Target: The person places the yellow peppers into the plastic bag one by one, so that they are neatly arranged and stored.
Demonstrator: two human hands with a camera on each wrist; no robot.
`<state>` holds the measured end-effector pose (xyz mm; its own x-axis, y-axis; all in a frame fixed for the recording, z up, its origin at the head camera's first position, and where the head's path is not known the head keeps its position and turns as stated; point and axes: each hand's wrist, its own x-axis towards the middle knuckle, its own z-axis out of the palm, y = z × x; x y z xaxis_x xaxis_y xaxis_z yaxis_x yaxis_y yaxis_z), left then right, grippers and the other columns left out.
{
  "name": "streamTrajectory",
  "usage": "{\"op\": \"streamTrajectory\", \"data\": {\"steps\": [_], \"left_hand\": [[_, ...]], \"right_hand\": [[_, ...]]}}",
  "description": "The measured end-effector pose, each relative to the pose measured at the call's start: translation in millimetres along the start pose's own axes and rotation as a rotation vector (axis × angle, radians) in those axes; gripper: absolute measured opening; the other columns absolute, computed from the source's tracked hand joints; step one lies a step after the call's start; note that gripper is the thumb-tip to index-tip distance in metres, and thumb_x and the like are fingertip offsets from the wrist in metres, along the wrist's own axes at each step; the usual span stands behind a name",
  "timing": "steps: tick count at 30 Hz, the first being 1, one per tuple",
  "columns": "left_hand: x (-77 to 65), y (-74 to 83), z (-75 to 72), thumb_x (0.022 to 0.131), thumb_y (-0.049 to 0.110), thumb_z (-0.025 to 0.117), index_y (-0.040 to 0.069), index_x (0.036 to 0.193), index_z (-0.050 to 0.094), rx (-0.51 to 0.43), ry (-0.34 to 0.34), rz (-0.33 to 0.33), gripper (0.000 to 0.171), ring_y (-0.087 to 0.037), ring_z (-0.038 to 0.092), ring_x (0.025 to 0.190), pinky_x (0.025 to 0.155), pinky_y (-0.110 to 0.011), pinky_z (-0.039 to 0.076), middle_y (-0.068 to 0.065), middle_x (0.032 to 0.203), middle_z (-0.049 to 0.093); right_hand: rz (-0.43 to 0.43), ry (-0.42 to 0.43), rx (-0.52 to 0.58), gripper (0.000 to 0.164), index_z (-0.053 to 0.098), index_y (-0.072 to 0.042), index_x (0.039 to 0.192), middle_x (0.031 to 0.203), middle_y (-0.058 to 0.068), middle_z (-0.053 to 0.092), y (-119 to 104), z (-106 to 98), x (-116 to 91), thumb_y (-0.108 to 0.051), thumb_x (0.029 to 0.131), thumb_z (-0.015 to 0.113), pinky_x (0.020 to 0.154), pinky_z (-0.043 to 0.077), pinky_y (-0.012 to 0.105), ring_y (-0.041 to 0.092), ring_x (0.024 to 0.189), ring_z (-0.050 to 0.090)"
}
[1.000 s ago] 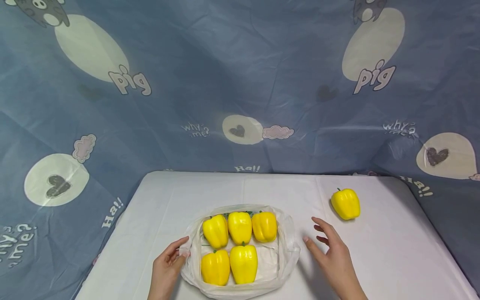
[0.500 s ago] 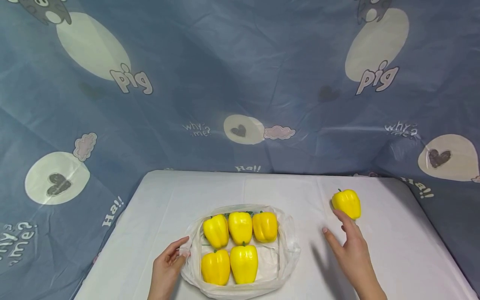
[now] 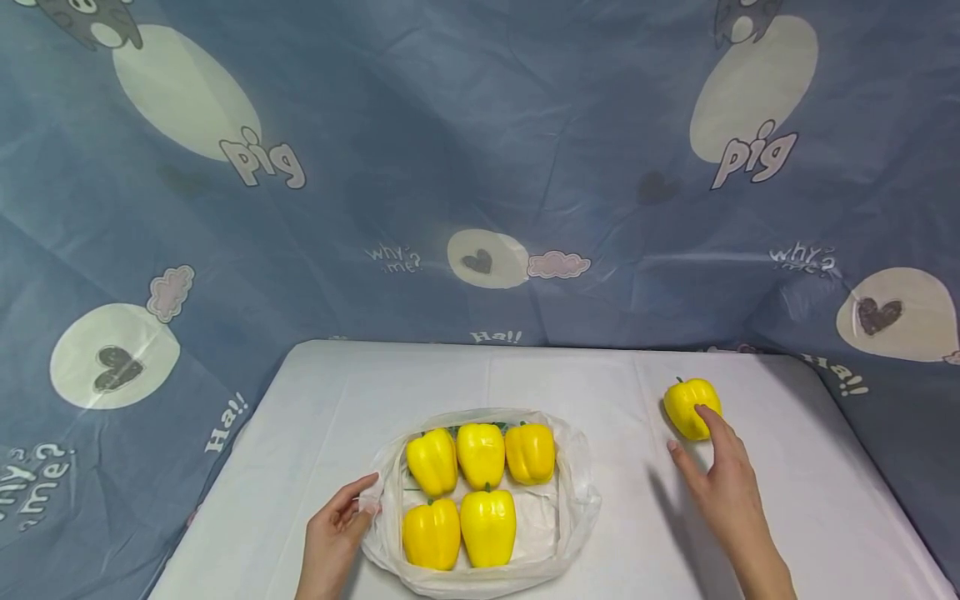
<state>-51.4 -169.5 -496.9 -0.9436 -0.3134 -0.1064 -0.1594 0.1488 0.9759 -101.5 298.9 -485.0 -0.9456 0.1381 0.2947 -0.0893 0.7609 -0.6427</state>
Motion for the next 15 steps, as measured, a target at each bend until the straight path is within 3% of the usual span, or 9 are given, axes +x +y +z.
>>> {"op": "streamTrajectory", "data": {"steps": [15], "left_hand": [[-0.3, -0.7, 1.3, 0.086, -0.012, 0.061, 0.002, 0.123, 0.067, 0.003, 0.01, -0.006, 0.04, -0.013, 0.054, 0.082, 0.071, -0.017, 0.048, -0.014, 0.093, 0.061]], "right_hand": [[0.047, 0.03, -0.029, 0.074, 0.025, 0.004, 0.15, 0.147, 0.035, 0.03, 23, 8, 19, -0.014, 0.093, 0.068, 0.101, 0.024, 0.07, 0.056, 0.128, 0.029]]}}
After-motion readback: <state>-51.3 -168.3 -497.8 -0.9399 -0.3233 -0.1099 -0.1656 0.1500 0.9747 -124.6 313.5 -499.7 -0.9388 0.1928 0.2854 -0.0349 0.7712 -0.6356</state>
